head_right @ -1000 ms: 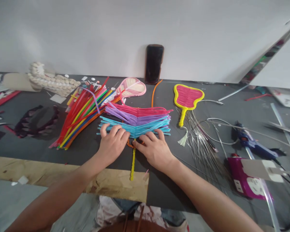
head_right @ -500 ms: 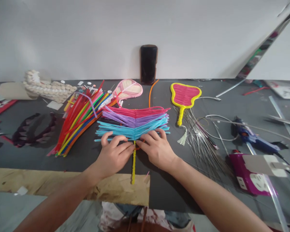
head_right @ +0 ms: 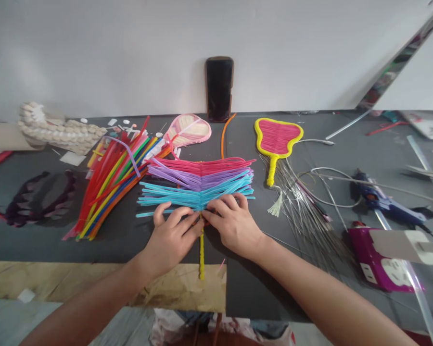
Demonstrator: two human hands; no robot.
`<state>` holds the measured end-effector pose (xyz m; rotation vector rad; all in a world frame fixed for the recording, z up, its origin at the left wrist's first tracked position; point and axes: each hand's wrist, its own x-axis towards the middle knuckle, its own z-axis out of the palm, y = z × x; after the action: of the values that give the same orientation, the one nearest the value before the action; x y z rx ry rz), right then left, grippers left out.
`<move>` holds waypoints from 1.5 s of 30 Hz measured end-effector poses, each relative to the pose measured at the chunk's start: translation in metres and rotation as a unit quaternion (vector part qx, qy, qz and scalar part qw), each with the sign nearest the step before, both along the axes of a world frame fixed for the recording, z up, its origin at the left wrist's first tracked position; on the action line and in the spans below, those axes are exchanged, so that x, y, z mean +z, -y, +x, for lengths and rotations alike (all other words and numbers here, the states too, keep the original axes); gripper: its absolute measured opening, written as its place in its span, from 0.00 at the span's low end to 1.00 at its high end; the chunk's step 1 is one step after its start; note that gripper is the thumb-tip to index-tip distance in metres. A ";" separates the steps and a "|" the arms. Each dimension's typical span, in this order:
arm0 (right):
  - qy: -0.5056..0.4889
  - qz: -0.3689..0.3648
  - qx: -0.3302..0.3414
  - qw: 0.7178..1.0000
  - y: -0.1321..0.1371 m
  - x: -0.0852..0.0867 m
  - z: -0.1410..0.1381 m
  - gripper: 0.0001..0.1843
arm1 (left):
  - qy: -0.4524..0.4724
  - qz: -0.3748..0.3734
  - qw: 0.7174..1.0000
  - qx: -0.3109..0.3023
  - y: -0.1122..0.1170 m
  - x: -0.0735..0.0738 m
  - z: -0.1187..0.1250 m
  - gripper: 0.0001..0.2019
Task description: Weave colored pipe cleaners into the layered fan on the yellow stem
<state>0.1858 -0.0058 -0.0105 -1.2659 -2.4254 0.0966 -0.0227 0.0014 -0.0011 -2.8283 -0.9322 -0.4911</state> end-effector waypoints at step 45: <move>0.108 0.033 -0.015 0.994 -0.001 0.003 0.003 0.19 | 0.069 -0.072 0.995 0.003 -0.015 -0.001 -0.005 0.08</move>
<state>0.1884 -0.0046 -0.0074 -1.3427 -2.5651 -0.1343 -0.0275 0.0162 -0.0016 -2.9499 -1.0404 -0.6515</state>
